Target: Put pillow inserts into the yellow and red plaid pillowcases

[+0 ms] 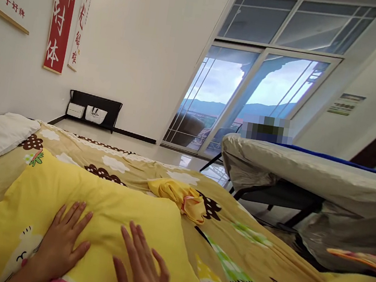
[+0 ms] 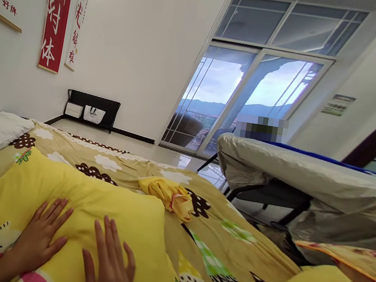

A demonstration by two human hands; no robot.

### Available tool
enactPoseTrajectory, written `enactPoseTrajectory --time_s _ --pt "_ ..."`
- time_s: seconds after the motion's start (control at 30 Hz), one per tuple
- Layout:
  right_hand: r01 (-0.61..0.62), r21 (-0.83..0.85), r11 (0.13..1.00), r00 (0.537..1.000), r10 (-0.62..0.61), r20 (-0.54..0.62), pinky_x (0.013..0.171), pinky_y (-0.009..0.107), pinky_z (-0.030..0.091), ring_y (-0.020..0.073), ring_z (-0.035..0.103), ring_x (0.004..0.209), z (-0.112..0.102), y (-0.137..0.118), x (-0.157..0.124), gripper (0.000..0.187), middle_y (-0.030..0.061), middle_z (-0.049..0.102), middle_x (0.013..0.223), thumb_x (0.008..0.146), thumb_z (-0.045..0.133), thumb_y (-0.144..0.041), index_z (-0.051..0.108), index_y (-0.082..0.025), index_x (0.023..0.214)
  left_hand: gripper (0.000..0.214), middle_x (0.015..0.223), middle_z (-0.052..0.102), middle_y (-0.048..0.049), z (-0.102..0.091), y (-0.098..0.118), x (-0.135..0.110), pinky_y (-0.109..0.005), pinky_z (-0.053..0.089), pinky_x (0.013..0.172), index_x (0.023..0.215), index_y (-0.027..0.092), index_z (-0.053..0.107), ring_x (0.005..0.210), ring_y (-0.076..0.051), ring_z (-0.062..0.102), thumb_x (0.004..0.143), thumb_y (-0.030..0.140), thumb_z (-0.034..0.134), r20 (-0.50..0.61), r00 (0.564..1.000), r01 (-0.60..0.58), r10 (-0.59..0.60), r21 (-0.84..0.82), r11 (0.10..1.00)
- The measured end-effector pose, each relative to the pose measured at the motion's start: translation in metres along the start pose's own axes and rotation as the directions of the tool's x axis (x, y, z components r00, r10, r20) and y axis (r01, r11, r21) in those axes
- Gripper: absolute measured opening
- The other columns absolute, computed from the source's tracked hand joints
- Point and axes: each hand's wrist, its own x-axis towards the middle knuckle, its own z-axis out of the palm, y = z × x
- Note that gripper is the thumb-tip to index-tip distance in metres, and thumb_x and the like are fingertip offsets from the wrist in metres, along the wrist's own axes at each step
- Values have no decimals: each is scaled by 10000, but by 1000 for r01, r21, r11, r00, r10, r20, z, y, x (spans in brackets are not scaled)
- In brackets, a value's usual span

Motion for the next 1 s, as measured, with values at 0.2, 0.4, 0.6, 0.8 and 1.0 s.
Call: enactPoseTrajectory --time_s 0.2,0.4,0.6,0.8,1.0 --pt "-113 97 989 973 90 213 1015 336 364 174 425 1320 56 -19 -14 541 10 414 1457 961 347 -372 234 -295 1485 636 1554 244 -20 1 -1 -2 -379 158 1142 1508 281 156 1405 -209 253 945 456 395 10 1000 -14 14 -23 1000" --pt "-127 106 986 966 98 241 1028 349 356 186 410 1331 48 -15 -20 526 15 394 1468 965 335 -373 258 -293 1479 640 1549 257 -30 1 0 -1 -386 149 1144 1509 276 165 1403 -212 265 941 456 396 29 1000 -5 6 -16 1000" --pt "-77 97 992 980 57 189 1009 332 361 184 427 1318 51 -14 -23 553 15 414 1457 957 368 -373 240 -282 1487 619 1540 282 -16 -13 -6 -8 -368 153 1150 1503 289 205 1389 -191 300 937 454 393 -17 999 42 -41 60 997" --pt "-34 84 996 991 23 130 978 308 370 173 455 1295 57 -8 -31 537 17 423 1448 956 361 -352 267 -274 1480 632 1530 307 -64 -3 -65 -88 -508 223 1102 1495 277 243 1390 -273 290 912 474 384 -133 861 507 -492 133 852" --pt "-4 84 996 999 -1 55 985 333 369 193 473 1281 52 -16 -31 584 37 441 1434 940 378 -312 221 -229 1497 591 1472 412 -70 8 -113 -169 -493 268 1079 1457 237 344 1355 -249 357 914 467 304 -60 750 659 -659 155 736"
